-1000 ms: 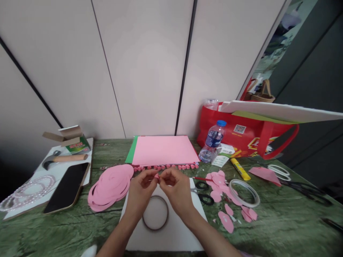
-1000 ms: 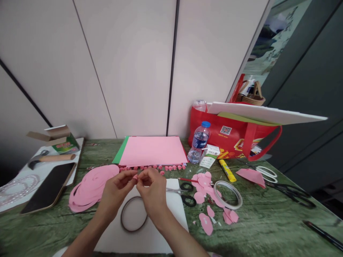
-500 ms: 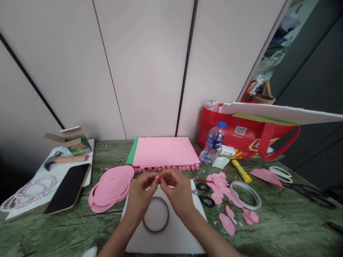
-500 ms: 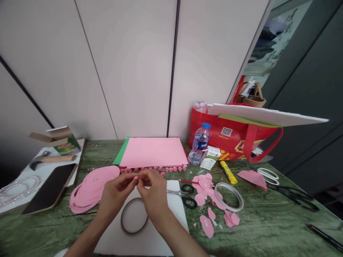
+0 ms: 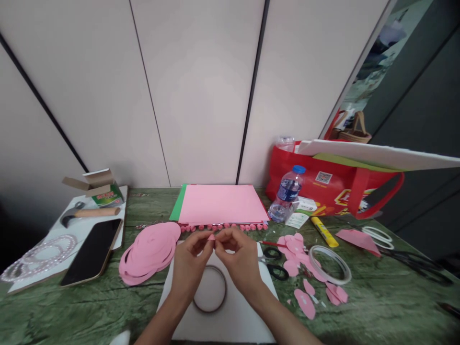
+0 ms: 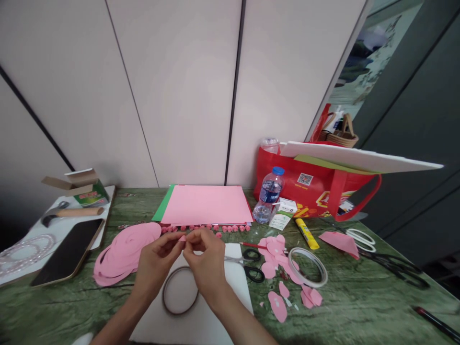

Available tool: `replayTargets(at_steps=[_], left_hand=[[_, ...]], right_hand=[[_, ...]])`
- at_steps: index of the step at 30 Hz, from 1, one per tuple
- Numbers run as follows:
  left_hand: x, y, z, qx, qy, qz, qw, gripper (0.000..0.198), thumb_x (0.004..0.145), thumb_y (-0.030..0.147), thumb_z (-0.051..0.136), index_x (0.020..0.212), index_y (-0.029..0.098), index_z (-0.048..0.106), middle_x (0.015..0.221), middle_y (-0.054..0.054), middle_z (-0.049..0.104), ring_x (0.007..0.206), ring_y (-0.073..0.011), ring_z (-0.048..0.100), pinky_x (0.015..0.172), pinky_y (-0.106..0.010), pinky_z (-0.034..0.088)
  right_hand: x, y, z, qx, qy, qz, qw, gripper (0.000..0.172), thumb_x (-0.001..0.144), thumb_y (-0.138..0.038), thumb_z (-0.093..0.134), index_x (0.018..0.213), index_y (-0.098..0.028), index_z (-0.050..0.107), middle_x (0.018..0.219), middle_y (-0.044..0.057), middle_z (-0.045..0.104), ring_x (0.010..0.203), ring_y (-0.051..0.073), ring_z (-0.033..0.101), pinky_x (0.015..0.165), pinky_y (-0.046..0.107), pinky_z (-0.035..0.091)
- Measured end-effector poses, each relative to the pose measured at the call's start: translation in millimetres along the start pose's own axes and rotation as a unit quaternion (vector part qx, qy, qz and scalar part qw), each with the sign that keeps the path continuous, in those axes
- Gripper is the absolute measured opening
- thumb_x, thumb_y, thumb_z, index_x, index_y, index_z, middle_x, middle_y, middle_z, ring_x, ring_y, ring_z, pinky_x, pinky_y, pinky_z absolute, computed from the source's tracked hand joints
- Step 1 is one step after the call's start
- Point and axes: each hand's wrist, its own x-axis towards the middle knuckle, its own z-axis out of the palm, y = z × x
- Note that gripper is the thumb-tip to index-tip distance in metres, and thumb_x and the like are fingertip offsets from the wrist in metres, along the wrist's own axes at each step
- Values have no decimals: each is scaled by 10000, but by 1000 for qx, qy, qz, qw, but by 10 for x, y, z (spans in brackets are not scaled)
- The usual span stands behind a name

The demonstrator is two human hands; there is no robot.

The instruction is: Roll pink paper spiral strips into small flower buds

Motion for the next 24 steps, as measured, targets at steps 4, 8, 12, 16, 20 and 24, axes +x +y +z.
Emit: replayTargets(at_steps=[4, 8, 12, 16, 20, 24], left_hand=[[14, 2, 9, -23, -9, -2, 1000, 278, 672, 217, 601, 939, 138, 606, 880, -70, 691, 810, -190, 650, 751, -298, 526], [18, 17, 22, -42, -50, -6, 998, 311, 666, 200, 606, 972, 146, 592, 989, -89, 665, 884, -197, 633, 791, -318, 516], [18, 54, 20, -37, -63, -27, 997, 308, 673, 210, 602, 974, 146, 597, 1007, -89, 662, 893, -204, 632, 781, -323, 522], [22, 84, 2, -15, -49, -31, 998, 249, 676, 214, 600, 908, 133, 641, 908, -76, 698, 825, -198, 650, 747, -298, 528], [19, 68, -5, -6, -24, -21, 999, 234, 662, 192, 609, 880, 132, 667, 849, -62, 714, 766, -192, 660, 721, -286, 535], [6, 64, -6, 0, -15, -6, 1000, 245, 660, 184, 608, 892, 155, 685, 860, -48, 718, 771, -195, 662, 717, -287, 539]], right_hand=[[19, -17, -10, 23, 6, 29, 999, 56, 663, -134, 560, 691, -183, 560, 662, 5, 598, 597, 130, 580, 582, 251, 522], [64, 8, -29, 96, 23, 104, 990, 69, 630, -171, 606, 680, -170, 559, 644, 9, 610, 592, 137, 590, 572, 253, 521], [98, 36, -33, 156, 21, 134, 978, 105, 590, -188, 638, 648, -171, 552, 601, -10, 601, 564, 135, 588, 569, 268, 536], [92, 29, -18, 172, 11, 144, 975, 102, 579, -168, 630, 638, -169, 547, 582, -26, 586, 542, 125, 583, 563, 267, 538], [74, 8, -7, 147, -3, 130, 981, 80, 594, -157, 617, 648, -162, 558, 598, -17, 593, 552, 119, 581, 562, 247, 522], [65, 9, -8, 125, -3, 116, 985, 70, 606, -157, 612, 657, -165, 565, 593, -14, 604, 546, 124, 585, 545, 241, 510]])
